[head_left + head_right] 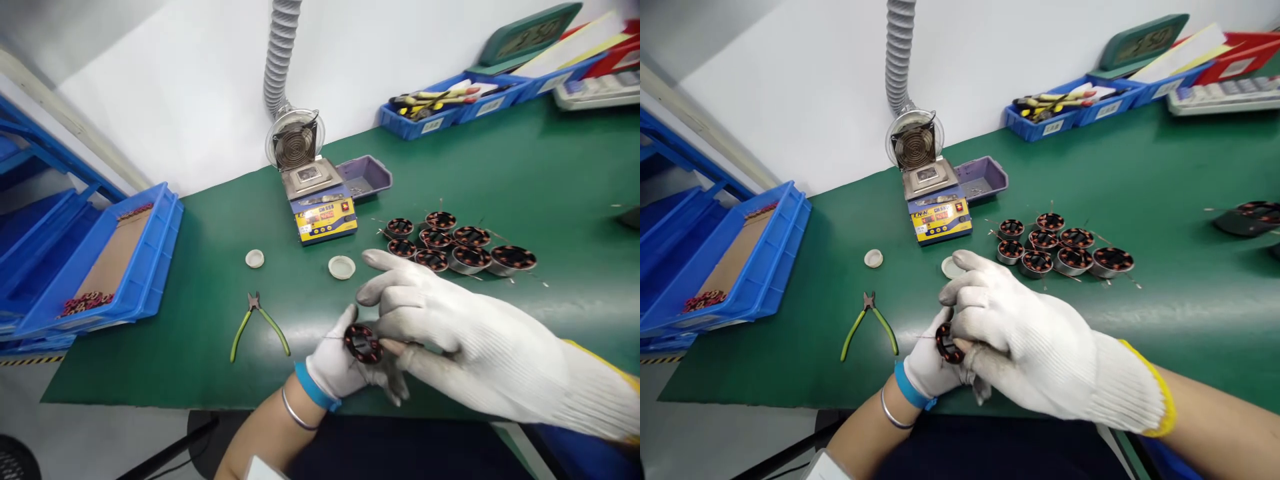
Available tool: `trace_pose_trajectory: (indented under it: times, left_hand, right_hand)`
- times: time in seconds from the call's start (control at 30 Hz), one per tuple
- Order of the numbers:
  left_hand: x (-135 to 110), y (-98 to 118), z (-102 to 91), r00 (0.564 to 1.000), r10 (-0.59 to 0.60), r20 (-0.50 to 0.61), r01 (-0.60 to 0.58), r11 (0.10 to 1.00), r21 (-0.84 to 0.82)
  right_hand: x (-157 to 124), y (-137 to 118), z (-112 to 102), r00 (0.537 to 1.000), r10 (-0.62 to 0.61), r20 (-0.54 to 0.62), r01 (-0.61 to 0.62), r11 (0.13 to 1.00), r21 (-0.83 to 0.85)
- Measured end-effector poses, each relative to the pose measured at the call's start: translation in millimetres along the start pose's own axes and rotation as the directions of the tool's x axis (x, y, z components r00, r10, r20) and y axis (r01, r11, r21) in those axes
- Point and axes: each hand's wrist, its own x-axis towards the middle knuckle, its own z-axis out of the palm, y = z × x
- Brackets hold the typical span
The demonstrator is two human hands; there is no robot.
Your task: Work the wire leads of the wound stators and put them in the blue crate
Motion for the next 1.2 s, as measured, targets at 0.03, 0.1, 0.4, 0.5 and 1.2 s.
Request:
trace_pose_trajectory:
  times: [0.03,0.1,0.4,0.5,1.2]
  left_hand:
    - [-0.1,-1.5,-3.4,0.998,-0.037,0.052,0.036,0.999,0.024]
    - [-3.4,-1.5,-7.2,0.992,-0.041,0.116,0.037,0.999,0.039]
    - [-15.1,11.7,17.8,0.985,0.147,-0.092,-0.165,0.956,-0.243]
    - [-14.1,13.7,24.2,0.959,0.182,-0.215,-0.244,0.918,-0.312]
    - [-17.9,26.6,16.0,0.923,0.240,-0.299,-0.335,0.884,-0.326]
  right_hand:
    - [-5.2,3.3,2.7,1.000,0.023,-0.003,-0.023,1.000,0.004]
    - [-16.6,10.3,4.7,0.996,0.093,-0.008,-0.093,0.995,0.047]
    - [-56.1,26.0,12.2,0.892,0.355,-0.280,-0.337,0.935,0.111]
    - [-54.1,17.6,31.7,0.989,-0.026,-0.146,-0.008,0.974,-0.226]
    - [-19.4,22.8,51.0,0.953,0.267,-0.144,-0.265,0.964,0.032]
